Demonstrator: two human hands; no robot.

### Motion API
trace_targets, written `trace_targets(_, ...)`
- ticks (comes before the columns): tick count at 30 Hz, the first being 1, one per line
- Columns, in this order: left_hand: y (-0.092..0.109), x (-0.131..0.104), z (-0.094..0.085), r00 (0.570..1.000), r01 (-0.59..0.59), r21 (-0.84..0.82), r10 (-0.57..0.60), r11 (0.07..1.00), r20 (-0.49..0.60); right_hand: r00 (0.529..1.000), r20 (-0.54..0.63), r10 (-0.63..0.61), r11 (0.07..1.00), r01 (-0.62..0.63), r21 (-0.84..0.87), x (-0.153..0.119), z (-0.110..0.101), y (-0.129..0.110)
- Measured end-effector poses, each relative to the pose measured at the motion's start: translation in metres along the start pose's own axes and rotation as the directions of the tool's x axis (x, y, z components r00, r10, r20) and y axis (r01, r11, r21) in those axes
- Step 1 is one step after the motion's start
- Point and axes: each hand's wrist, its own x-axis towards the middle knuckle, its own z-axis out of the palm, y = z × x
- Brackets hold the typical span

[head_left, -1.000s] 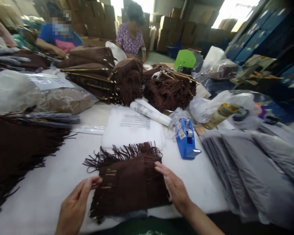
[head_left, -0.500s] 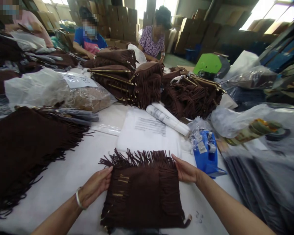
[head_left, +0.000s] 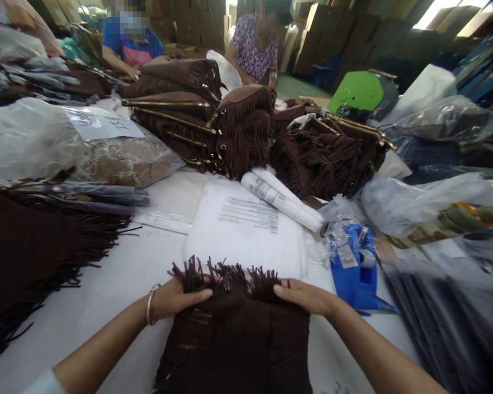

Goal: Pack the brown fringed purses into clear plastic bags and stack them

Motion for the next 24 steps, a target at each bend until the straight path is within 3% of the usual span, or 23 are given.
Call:
trace_targets(2,-0.003,-0.010,0.004,0.971,-0.237,0.392,0.224,0.889,0.078,0.998,-0.009,-0.060,0.932,0.053,-0.359,-0.011,0.014,-0.005)
trace_targets(4,-0.009,-0.024,0.014,0.911,-0.400,0.624,0.366,0.671,0.190,0.992,-0.007,-0.127,0.781,0.096,-0.618,-0.021,0.032,0.004)
trace_targets(6,-0.016,-0.040,0.028,0.883,-0.431,0.743,0.409,0.512,0.231,0.983,0.031,-0.179,0.656,0.142,-0.741,-0.030,0.052,0.020)
trace_targets(8,-0.024,-0.058,0.043,0.877,-0.426,0.787,0.417,0.446,0.239,0.973,0.084,-0.213,0.614,0.200,-0.763,-0.040,0.070,0.033)
trace_targets(11,-0.032,-0.080,0.060,0.878,-0.433,0.763,0.418,0.481,0.235,0.955,0.075,-0.289,0.728,0.270,-0.631,-0.055,0.083,0.035)
trace_targets(13,-0.034,-0.089,0.065,0.877,-0.437,0.724,0.431,0.533,0.212,0.921,-0.166,-0.353,0.839,0.234,-0.491,-0.057,0.076,0.026)
trace_targets(14,-0.034,-0.092,0.067,0.876,-0.440,0.710,0.436,0.550,0.206,0.888,-0.332,-0.318,0.897,0.167,-0.410,-0.054,0.067,0.020)
trace_targets(16,-0.036,-0.095,0.068,0.872,-0.449,0.698,0.446,0.558,0.204,0.824,-0.557,-0.104,0.974,-0.028,-0.223,-0.038,0.042,0.012)
trace_targets(18,-0.038,-0.095,0.068,0.862,-0.459,0.696,0.467,0.552,0.198,0.857,-0.486,0.172,0.971,-0.231,-0.065,-0.012,0.015,0.008)
trace_targets(20,-0.041,-0.093,0.068,0.848,-0.471,0.691,0.497,0.548,0.183,0.898,-0.290,0.330,0.939,-0.343,0.008,0.016,-0.003,0.009)
trace_targets(22,-0.045,-0.091,0.067,0.833,-0.490,0.679,0.523,0.547,0.180,0.915,-0.108,0.388,0.921,-0.384,0.061,0.044,-0.008,0.013)
trace_targets(24,-0.047,-0.090,0.066,0.824,-0.508,0.660,0.535,0.554,0.186,0.920,0.030,0.391,0.913,-0.391,0.116,0.068,0.001,0.018)
